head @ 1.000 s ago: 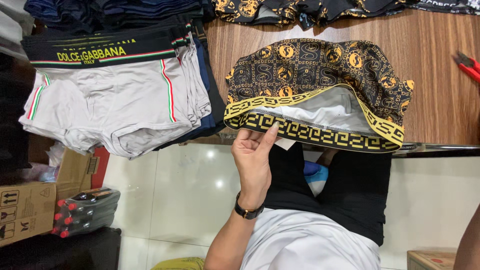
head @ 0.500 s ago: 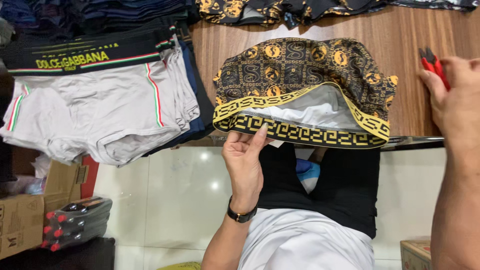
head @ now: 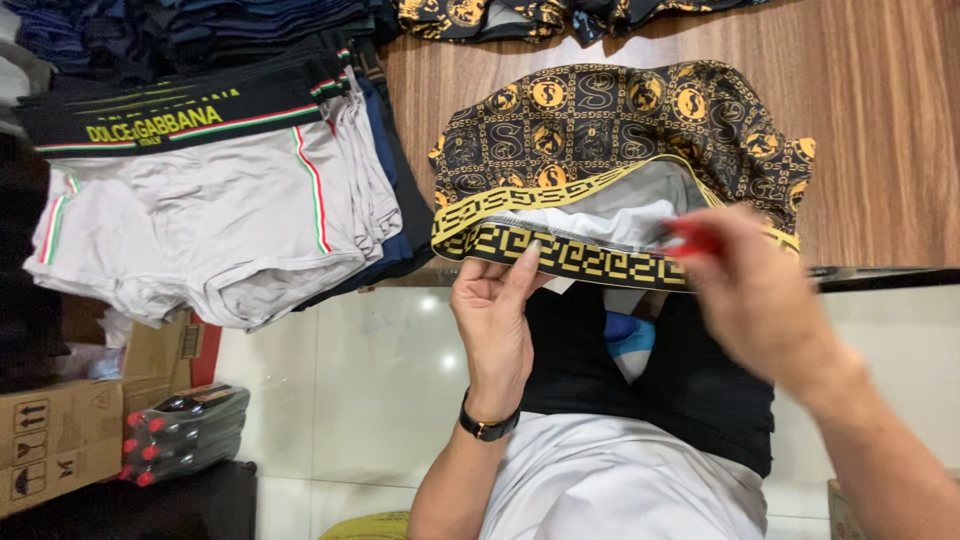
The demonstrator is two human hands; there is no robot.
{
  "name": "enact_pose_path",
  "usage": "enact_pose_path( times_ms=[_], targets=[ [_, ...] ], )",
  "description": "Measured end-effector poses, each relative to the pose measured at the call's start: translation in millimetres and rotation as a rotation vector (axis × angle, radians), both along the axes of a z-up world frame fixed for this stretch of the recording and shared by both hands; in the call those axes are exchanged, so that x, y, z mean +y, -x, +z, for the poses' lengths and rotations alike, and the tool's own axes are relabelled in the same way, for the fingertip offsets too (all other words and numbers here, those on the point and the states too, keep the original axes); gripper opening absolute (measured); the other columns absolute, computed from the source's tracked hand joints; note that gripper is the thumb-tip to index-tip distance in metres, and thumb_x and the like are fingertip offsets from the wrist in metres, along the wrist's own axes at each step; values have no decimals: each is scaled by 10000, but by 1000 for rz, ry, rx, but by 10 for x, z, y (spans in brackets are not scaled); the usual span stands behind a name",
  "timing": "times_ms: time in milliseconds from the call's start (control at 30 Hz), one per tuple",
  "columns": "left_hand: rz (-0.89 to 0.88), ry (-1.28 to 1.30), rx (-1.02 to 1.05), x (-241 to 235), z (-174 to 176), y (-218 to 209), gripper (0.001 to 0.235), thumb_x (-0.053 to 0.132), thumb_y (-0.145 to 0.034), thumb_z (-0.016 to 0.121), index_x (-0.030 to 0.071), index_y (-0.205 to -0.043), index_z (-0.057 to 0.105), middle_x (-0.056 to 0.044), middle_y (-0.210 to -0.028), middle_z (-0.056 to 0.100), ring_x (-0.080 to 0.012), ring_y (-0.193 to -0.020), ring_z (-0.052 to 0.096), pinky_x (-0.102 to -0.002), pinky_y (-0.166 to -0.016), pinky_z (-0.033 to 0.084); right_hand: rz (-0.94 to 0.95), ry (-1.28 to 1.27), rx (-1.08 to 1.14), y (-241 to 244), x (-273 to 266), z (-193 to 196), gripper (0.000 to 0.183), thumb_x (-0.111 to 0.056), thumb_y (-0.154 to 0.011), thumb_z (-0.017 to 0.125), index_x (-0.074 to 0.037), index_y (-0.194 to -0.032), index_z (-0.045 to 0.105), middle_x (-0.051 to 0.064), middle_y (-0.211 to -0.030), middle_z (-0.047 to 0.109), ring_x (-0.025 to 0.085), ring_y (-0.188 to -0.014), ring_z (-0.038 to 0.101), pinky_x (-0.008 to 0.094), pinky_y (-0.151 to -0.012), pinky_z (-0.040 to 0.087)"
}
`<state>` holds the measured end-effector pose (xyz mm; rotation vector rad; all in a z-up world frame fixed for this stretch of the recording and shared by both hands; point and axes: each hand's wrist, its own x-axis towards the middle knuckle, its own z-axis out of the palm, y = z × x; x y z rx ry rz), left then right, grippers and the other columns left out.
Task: The person uses red-handled pliers to snip loose threads and trim the elastic waistband of a pair of patterned boxer briefs. The person repeatedly repositions the garment and continues trimming along the waistband and leg openings.
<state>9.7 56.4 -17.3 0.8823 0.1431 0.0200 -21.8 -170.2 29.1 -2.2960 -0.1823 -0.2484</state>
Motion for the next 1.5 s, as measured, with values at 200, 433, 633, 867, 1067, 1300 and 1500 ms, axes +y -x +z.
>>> enact_pose_path(
  times_ms=[200, 433, 633, 867, 1067, 1300, 1500],
  targets=[
    [-71, 36, -31, -8, 116, -113, 163, -25, -987, 687, -9, -1149, 683, -106, -1104, 747, -163, -970, 729, -360, -881, 638, 133, 114, -135, -207, 417, -12, 353, -67, -936, 703, -4, -1231, 519, 184, -1008, 679, 351, -888, 703, 422, -736, 547],
    [-117, 33, -86, -72, 353, -395, 162, -17, -995, 681, -9, -1157, 673, -102, -1108, 745, -159, -973, 728, -342, -889, 627, 72, 129, -208, -463, 446, 130, 345, -60, -949, 704, 6, -1227, 509, 200, -988, 670, 375, -883, 690, 448, -729, 539],
    [-143, 26, -152, -110, 510, -658, 162, -8, -989, 689, -16, -1148, 658, -109, -1104, 746, -160, -973, 734, -347, -906, 633, 44, 108, -340, -723, 424, 194, 313, -37, -974, 688, 20, -1229, 516, 200, -1009, 668, 362, -890, 696, 435, -726, 556],
    [-142, 9, -152, -100, 589, -818, 181, -5, -979, 690, -19, -1157, 664, -111, -1106, 748, -157, -966, 736, -346, -890, 629, 89, 165, -472, -897, 423, 270, 339, -15, -948, 701, 12, -1226, 509, 186, -1004, 638, 338, -857, 686, 406, -710, 556],
    [-150, 24, -163, -89, 577, -850, 166, -15, -982, 685, -36, -1146, 661, -124, -1091, 753, -166, -954, 742, -357, -895, 636, 85, 209, -497, -955, 415, 245, 379, 3, -940, 715, -3, -1238, 482, 173, -953, 622, 340, -840, 668, 420, -698, 538],
    [-142, 9, -164, -89, 560, -843, 160, -14, -992, 679, -37, -1148, 659, -125, -1102, 752, -164, -969, 734, -349, -902, 627, 107, 247, -563, -969, 408, 249, 398, 10, -941, 723, 1, -1251, 473, 147, -930, 610, 307, -817, 656, 405, -693, 536],
    [-140, -6, -164, -88, 574, -835, 167, -12, -986, 686, -33, -1150, 659, -127, -1108, 749, -165, -974, 736, -348, -906, 629, 102, 272, -583, -969, 393, 243, 423, 9, -928, 732, 1, -1272, 486, 147, -922, 599, 312, -806, 639, 412, -690, 526]
  ],
)
